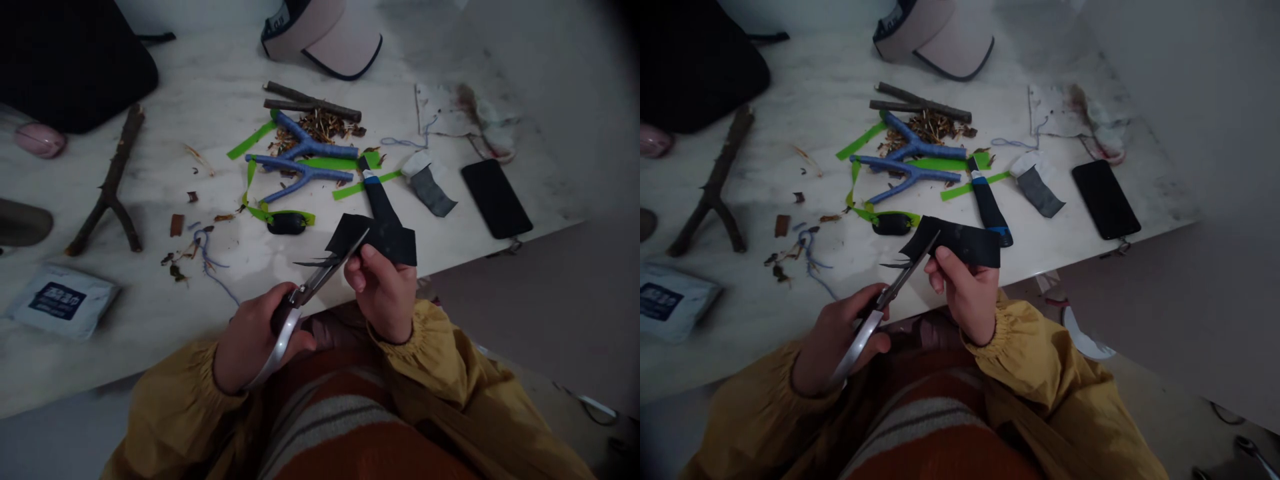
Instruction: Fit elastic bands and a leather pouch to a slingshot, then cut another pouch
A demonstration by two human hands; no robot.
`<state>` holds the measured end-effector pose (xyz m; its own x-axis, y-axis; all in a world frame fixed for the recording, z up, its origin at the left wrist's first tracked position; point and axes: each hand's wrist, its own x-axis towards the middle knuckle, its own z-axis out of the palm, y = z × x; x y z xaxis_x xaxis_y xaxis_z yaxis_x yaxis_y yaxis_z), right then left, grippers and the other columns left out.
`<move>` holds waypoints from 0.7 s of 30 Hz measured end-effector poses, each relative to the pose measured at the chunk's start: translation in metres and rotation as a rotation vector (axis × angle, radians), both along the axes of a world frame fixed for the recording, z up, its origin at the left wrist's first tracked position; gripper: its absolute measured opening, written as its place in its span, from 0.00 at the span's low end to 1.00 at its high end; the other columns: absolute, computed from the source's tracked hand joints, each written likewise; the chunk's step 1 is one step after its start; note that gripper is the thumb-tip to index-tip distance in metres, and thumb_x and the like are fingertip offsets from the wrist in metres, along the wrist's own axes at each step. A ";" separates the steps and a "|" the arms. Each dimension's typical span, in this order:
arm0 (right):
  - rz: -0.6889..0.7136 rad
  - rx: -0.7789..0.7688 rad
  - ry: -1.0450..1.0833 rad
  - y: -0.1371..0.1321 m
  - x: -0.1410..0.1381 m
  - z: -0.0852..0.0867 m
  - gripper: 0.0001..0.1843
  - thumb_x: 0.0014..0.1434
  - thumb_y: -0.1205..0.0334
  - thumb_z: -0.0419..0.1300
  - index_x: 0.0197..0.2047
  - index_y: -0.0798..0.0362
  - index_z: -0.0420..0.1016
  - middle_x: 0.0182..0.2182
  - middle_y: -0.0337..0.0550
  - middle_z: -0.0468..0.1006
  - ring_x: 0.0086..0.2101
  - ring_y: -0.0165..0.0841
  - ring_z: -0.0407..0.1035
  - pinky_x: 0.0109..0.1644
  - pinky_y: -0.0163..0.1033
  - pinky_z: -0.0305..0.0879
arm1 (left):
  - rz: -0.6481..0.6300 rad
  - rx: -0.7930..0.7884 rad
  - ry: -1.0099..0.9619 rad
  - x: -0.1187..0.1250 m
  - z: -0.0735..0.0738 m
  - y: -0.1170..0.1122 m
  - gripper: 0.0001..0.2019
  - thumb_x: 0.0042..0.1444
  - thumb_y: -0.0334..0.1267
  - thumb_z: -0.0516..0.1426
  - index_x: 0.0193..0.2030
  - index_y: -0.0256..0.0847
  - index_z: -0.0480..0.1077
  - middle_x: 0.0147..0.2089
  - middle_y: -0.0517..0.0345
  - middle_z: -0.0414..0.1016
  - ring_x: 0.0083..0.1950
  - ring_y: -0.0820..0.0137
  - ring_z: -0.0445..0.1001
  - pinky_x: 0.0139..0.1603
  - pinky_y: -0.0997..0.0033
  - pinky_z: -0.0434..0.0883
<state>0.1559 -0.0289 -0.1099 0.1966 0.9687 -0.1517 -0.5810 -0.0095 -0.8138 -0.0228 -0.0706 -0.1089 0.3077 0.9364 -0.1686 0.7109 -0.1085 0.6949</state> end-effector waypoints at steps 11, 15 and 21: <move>0.063 -0.029 0.022 0.000 0.005 -0.001 0.14 0.56 0.56 0.58 0.22 0.54 0.74 0.20 0.40 0.77 0.16 0.25 0.65 0.19 0.34 0.62 | -0.092 -0.401 -0.549 -0.008 -0.006 -0.005 0.36 0.52 0.70 0.47 0.52 0.39 0.63 0.32 0.54 0.72 0.22 0.74 0.61 0.22 0.73 0.61; 0.082 -0.022 0.016 -0.003 0.003 -0.001 0.15 0.56 0.56 0.58 0.22 0.54 0.73 0.21 0.41 0.78 0.17 0.25 0.65 0.19 0.34 0.62 | -0.102 -0.464 -0.623 -0.005 -0.005 -0.003 0.40 0.48 0.74 0.42 0.51 0.39 0.64 0.31 0.54 0.71 0.23 0.73 0.60 0.23 0.72 0.62; -0.135 0.049 -0.071 0.016 0.021 -0.004 0.12 0.56 0.57 0.60 0.24 0.53 0.74 0.21 0.38 0.77 0.18 0.25 0.66 0.23 0.34 0.63 | -0.152 -0.539 -0.609 -0.014 0.000 -0.006 0.37 0.50 0.72 0.43 0.49 0.41 0.65 0.33 0.51 0.72 0.24 0.73 0.61 0.24 0.71 0.63</move>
<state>0.1764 -0.0129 -0.1136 0.3343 0.9385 -0.0863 -0.5151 0.1053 -0.8506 -0.0367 -0.0769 -0.1093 0.6072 0.7154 -0.3456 0.1975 0.2855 0.9378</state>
